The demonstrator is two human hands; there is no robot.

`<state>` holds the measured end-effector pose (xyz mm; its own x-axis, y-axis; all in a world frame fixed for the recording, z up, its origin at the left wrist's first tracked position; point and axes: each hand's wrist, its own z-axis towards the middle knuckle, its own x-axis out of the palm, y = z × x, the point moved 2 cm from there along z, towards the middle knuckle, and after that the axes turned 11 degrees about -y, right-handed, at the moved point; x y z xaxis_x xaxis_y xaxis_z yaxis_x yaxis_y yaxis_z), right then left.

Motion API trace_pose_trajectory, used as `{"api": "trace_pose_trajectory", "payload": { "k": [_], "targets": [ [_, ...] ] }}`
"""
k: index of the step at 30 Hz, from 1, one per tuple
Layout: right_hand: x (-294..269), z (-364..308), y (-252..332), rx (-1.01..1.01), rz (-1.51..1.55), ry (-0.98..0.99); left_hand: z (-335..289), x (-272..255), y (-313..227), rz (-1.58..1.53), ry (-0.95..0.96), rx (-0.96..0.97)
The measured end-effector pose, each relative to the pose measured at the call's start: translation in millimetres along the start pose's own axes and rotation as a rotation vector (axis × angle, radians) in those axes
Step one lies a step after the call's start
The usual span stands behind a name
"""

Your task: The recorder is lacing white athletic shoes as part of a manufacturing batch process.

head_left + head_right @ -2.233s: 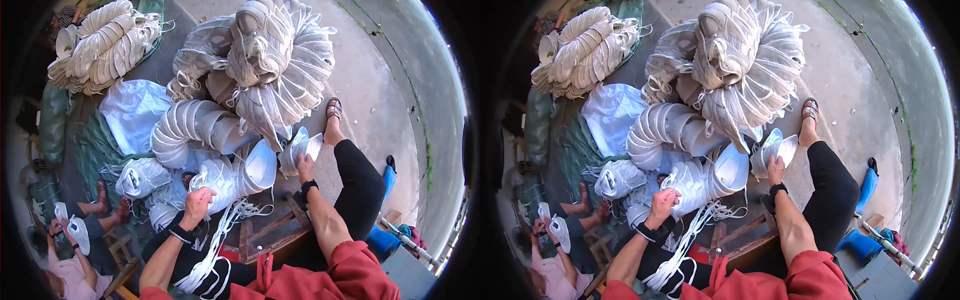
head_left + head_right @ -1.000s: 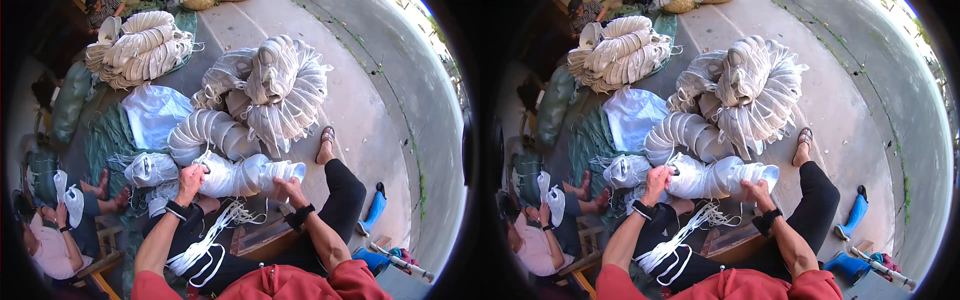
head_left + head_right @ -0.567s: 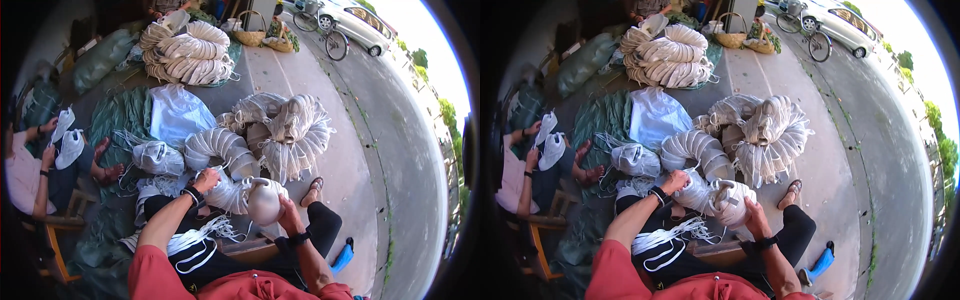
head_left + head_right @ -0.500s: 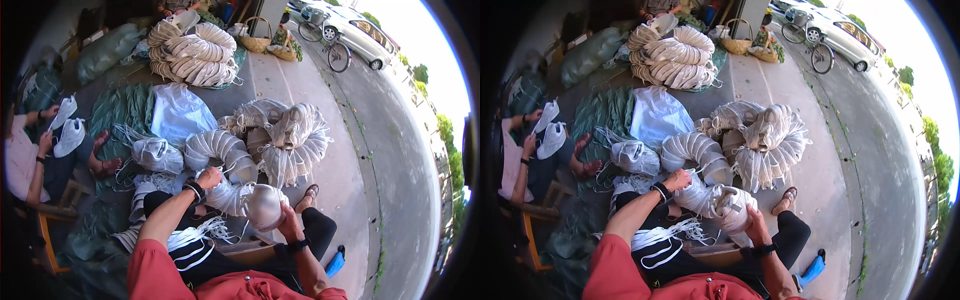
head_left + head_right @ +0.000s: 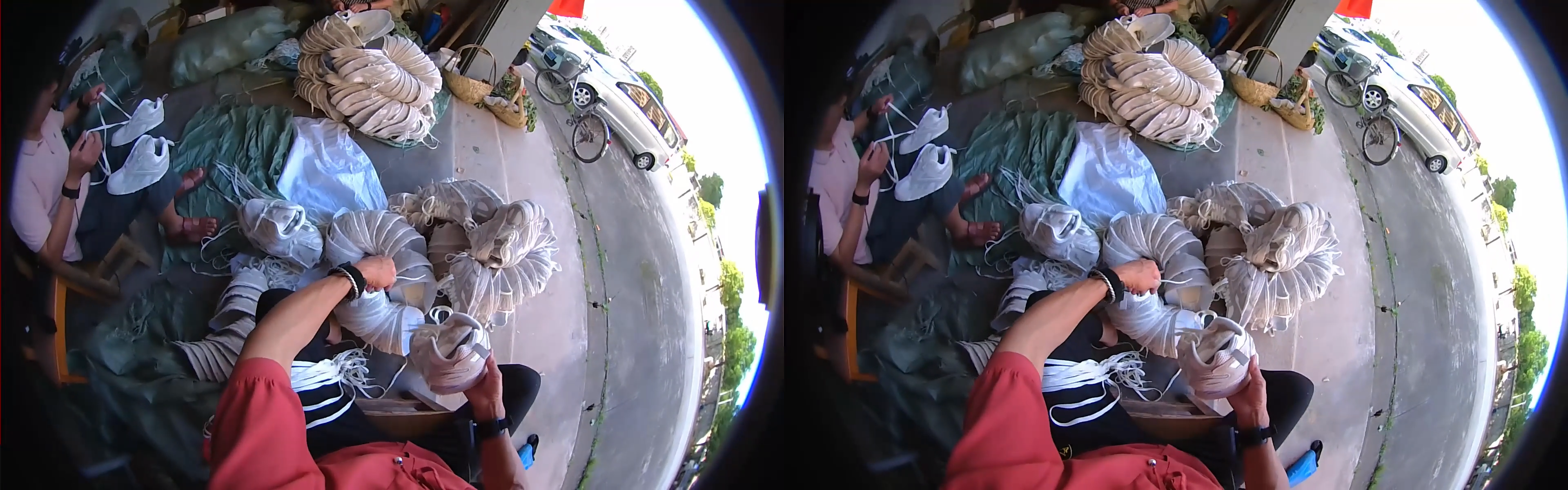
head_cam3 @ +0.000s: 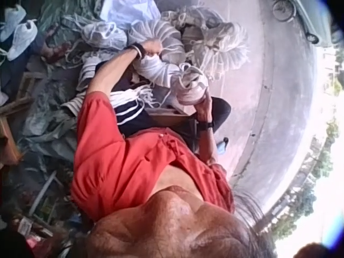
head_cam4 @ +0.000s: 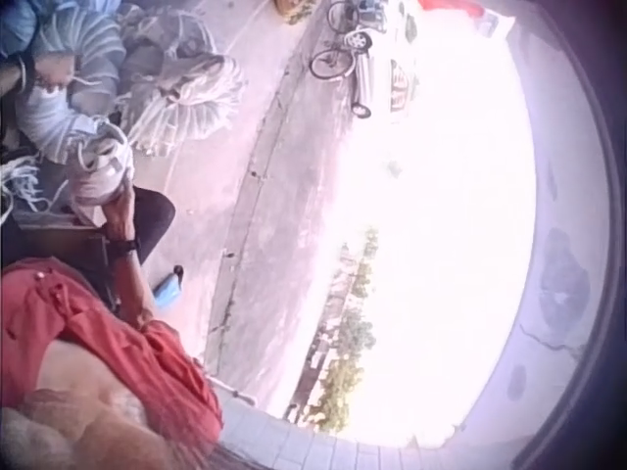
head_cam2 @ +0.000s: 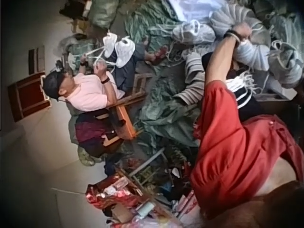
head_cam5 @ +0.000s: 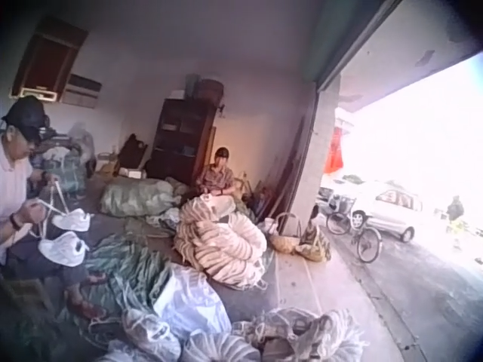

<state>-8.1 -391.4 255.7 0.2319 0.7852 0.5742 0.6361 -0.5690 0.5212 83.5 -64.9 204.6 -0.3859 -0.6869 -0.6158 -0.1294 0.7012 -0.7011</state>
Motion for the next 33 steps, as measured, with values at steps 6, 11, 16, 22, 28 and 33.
{"api": "trace_pose_trajectory", "payload": {
  "k": [6,11,16,22,28,33],
  "targets": [
    [8.2,64.5,29.0,0.059,0.153,0.088,6.4,-3.0,-6.0,-0.119,-0.112,0.134],
    [18.7,114.3,38.2,0.110,0.239,0.077,-0.2,-33.3,-27.1,-0.201,-0.098,0.103],
    [39.9,136.8,35.4,0.168,0.288,0.071,-6.3,-55.0,-39.8,-0.056,-0.033,0.327],
    [62.9,169.6,19.6,0.135,0.397,0.067,1.5,-64.9,-27.2,-0.048,0.009,0.231],
    [92.6,199.7,-9.9,0.176,0.512,0.149,-12.9,-63.2,4.2,-0.402,-0.040,-0.053],
    [92.4,211.9,-33.1,0.203,0.501,0.176,-14.0,-53.2,25.3,-0.554,-0.102,-0.029]
  ]
}}
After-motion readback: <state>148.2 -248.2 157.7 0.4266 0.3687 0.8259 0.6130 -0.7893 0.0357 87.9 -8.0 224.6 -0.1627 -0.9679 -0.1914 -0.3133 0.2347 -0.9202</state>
